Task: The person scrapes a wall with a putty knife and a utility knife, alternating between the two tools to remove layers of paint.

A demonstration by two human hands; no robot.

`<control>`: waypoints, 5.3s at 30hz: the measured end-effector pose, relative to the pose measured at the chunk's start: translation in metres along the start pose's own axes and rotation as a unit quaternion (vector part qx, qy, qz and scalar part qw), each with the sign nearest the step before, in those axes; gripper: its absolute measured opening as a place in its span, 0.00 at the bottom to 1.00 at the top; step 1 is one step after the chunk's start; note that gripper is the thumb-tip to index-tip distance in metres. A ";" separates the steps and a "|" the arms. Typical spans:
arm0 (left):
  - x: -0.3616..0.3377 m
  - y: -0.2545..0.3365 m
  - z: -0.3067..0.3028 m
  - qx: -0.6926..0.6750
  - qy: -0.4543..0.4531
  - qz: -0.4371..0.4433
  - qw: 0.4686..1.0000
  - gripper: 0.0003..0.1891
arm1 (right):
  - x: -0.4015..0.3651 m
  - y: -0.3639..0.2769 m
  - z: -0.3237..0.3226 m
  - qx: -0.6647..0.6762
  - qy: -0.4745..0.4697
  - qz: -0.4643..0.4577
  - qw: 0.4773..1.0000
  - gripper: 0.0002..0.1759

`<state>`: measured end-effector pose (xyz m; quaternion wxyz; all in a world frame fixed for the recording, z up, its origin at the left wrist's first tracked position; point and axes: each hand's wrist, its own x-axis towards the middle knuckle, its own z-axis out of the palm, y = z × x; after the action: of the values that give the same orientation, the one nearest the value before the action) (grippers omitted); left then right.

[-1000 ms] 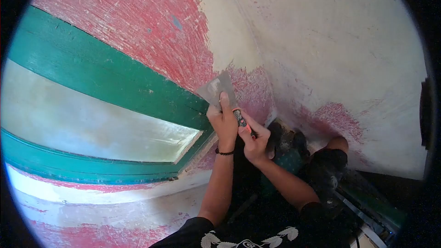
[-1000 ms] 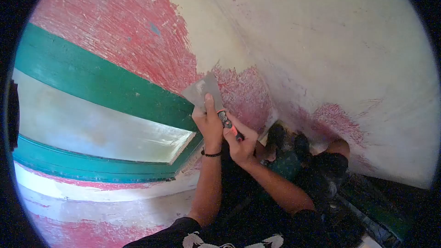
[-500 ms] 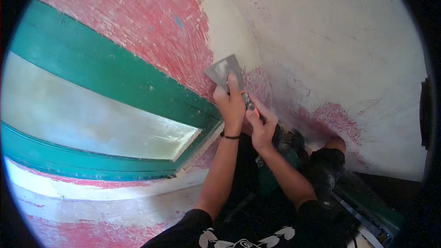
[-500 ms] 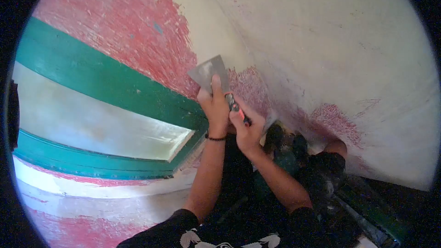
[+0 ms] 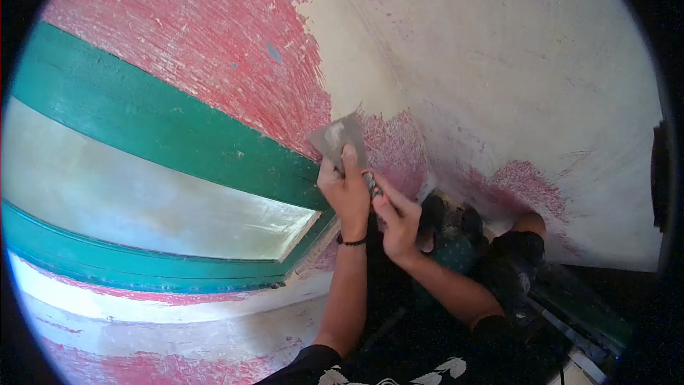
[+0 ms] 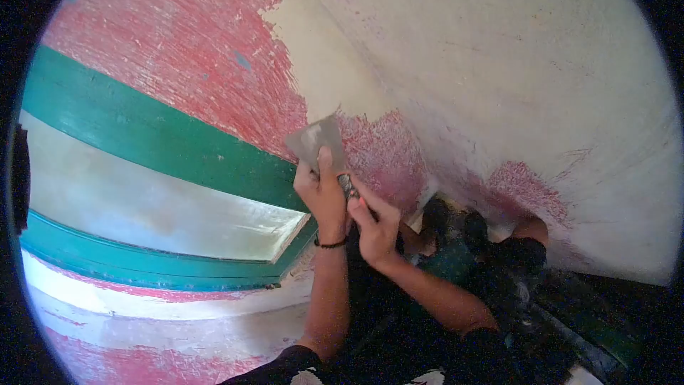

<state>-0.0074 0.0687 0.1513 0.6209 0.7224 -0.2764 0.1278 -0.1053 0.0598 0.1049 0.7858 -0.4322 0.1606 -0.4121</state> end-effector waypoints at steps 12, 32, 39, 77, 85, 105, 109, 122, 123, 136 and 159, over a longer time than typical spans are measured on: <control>0.001 -0.011 0.036 -0.066 -0.030 -0.017 0.997 0.15 | 0.045 0.000 -0.043 -0.116 -0.050 -0.121 0.985 0.23; -0.015 -0.001 0.026 -0.115 0.073 -0.072 0.988 0.15 | 0.026 -0.031 -0.038 -0.060 -0.097 0.016 0.993 0.22; -0.016 -0.013 0.022 -0.120 0.038 -0.066 0.990 0.14 | 0.027 -0.019 -0.041 -0.086 -0.092 -0.040 0.991 0.22; -0.007 -0.033 0.032 -0.113 -0.004 -0.043 0.993 0.11 | 0.039 -0.005 -0.048 -0.083 -0.070 -0.050 0.993 0.23; 0.032 0.003 0.058 -0.159 -0.042 0.038 0.986 0.12 | 0.067 -0.009 -0.040 -0.022 -0.019 -0.011 1.000 0.22; -0.012 -0.033 0.024 -0.101 -0.004 -0.057 0.993 0.14 | 0.026 0.005 -0.048 -0.068 -0.073 -0.019 0.995 0.23; -0.008 -0.028 0.025 -0.080 -0.009 -0.031 0.996 0.14 | 0.030 0.007 -0.048 -0.078 -0.055 -0.003 0.995 0.23; 0.029 -0.004 0.054 -0.113 -0.051 -0.014 0.992 0.14 | 0.070 -0.002 -0.052 -0.019 -0.028 0.025 0.999 0.23; 0.023 -0.006 0.051 -0.095 -0.043 -0.024 0.994 0.14 | 0.066 -0.001 -0.052 -0.025 -0.036 0.006 0.999 0.23; -0.006 -0.018 0.002 -0.044 -0.046 -0.033 0.997 0.15 | 0.014 0.001 -0.029 0.031 -0.069 0.050 0.996 0.23; 0.037 0.001 0.061 -0.135 -0.031 0.060 0.989 0.14 | 0.066 -0.018 -0.037 0.002 -0.011 0.022 1.000 0.21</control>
<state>0.0125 0.0007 0.1593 0.6949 0.6178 -0.3529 0.1041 -0.0968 -0.0172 0.1046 0.7972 -0.4316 0.1610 -0.3902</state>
